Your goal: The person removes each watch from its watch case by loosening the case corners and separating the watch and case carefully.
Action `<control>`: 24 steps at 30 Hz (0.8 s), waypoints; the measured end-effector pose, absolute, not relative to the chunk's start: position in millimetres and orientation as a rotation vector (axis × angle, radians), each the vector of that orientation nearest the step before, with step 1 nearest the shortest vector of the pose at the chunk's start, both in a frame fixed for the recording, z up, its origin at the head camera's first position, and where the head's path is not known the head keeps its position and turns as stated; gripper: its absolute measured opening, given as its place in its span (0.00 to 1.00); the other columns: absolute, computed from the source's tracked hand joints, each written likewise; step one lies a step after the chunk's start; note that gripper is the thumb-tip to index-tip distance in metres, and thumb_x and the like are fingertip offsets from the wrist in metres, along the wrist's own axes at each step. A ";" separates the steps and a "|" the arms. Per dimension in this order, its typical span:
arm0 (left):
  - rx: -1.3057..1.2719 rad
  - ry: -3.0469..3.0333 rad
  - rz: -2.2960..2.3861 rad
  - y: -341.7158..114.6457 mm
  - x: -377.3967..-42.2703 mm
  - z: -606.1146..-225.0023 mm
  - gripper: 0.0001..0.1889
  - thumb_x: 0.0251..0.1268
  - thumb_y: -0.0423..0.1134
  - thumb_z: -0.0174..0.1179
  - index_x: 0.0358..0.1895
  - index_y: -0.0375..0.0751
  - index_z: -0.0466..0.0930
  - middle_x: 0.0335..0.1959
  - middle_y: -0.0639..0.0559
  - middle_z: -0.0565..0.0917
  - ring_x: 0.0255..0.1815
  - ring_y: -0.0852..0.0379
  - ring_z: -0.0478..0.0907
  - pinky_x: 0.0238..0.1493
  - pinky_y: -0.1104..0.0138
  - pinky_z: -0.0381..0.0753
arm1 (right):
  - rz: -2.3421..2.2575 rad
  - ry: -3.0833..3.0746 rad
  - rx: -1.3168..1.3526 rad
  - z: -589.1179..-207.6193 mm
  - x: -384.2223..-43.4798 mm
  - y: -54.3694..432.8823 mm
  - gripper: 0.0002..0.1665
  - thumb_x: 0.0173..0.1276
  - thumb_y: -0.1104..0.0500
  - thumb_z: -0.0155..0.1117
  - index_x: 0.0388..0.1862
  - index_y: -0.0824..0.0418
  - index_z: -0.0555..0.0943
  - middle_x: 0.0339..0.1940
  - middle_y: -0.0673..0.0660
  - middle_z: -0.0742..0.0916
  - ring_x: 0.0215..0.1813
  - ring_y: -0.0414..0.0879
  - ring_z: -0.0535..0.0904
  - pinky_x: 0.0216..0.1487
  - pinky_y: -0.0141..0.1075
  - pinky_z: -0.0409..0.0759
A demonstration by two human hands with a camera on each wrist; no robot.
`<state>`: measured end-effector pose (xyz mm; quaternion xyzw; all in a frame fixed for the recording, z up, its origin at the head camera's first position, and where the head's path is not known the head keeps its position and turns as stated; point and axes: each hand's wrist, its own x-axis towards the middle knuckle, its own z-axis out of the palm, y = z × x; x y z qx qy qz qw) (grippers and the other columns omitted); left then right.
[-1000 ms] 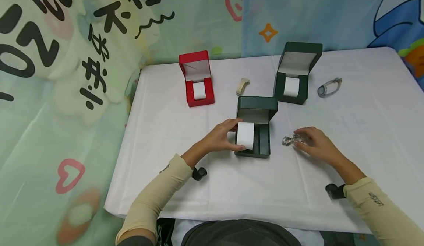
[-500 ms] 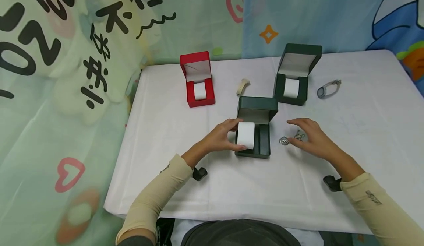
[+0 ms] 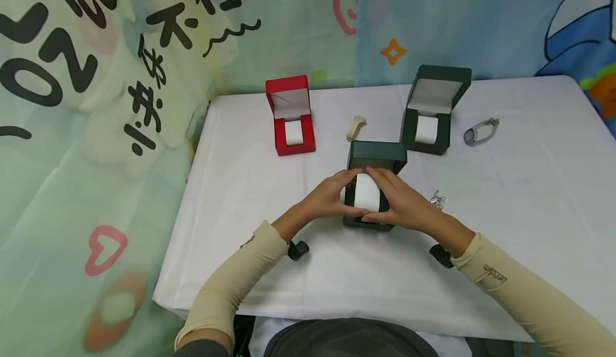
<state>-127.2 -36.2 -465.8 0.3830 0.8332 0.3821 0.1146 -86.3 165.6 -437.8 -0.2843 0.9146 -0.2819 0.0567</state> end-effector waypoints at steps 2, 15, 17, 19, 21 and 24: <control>1.114 2.453 1.077 -35.0 -125.8 -469.2 0.45 0.46 0.45 0.70 0.67 0.36 0.56 0.57 0.43 0.72 0.56 0.55 0.72 0.56 0.65 0.73 | -0.834 2.742 -0.813 -438.6 -87.3 165.9 0.58 0.49 0.51 0.73 0.68 0.75 0.52 0.63 0.72 0.65 0.62 0.65 0.64 0.57 0.56 0.69; 1.136 2.532 0.824 -26.3 -125.4 -483.0 0.44 0.48 0.51 0.67 0.67 0.36 0.56 0.58 0.45 0.74 0.58 0.54 0.71 0.60 0.66 0.68 | -0.802 2.714 -0.768 -460.2 -91.9 173.4 0.51 0.46 0.50 0.75 0.63 0.71 0.61 0.58 0.69 0.66 0.54 0.61 0.70 0.50 0.54 0.73; 1.171 2.553 0.777 -25.6 -125.7 -483.7 0.42 0.49 0.52 0.67 0.65 0.37 0.59 0.59 0.46 0.73 0.59 0.53 0.70 0.63 0.65 0.65 | -0.767 2.746 -0.796 -463.5 -92.6 173.7 0.51 0.45 0.49 0.75 0.63 0.71 0.63 0.58 0.69 0.68 0.56 0.62 0.69 0.53 0.55 0.72; 1.193 2.576 0.733 -25.0 -126.6 -484.7 0.41 0.50 0.53 0.66 0.65 0.38 0.61 0.61 0.47 0.72 0.61 0.53 0.68 0.66 0.64 0.61 | -0.728 2.788 -0.826 -465.2 -93.6 174.2 0.51 0.45 0.48 0.75 0.62 0.71 0.64 0.59 0.69 0.70 0.58 0.63 0.68 0.56 0.57 0.68; 1.201 2.589 0.710 -24.5 -127.5 -484.6 0.41 0.50 0.54 0.65 0.66 0.39 0.61 0.62 0.47 0.71 0.62 0.52 0.67 0.67 0.63 0.59 | -0.668 2.830 -0.850 -465.9 -94.4 174.7 0.51 0.44 0.48 0.75 0.62 0.71 0.65 0.59 0.70 0.71 0.60 0.64 0.66 0.57 0.58 0.66; 1.219 2.613 0.654 -23.5 -129.1 -485.4 0.41 0.50 0.55 0.64 0.66 0.40 0.61 0.63 0.49 0.70 0.63 0.52 0.66 0.67 0.62 0.60 | -0.590 2.860 -0.863 -465.6 -95.1 175.5 0.52 0.44 0.47 0.75 0.62 0.71 0.65 0.60 0.70 0.71 0.62 0.66 0.64 0.58 0.60 0.64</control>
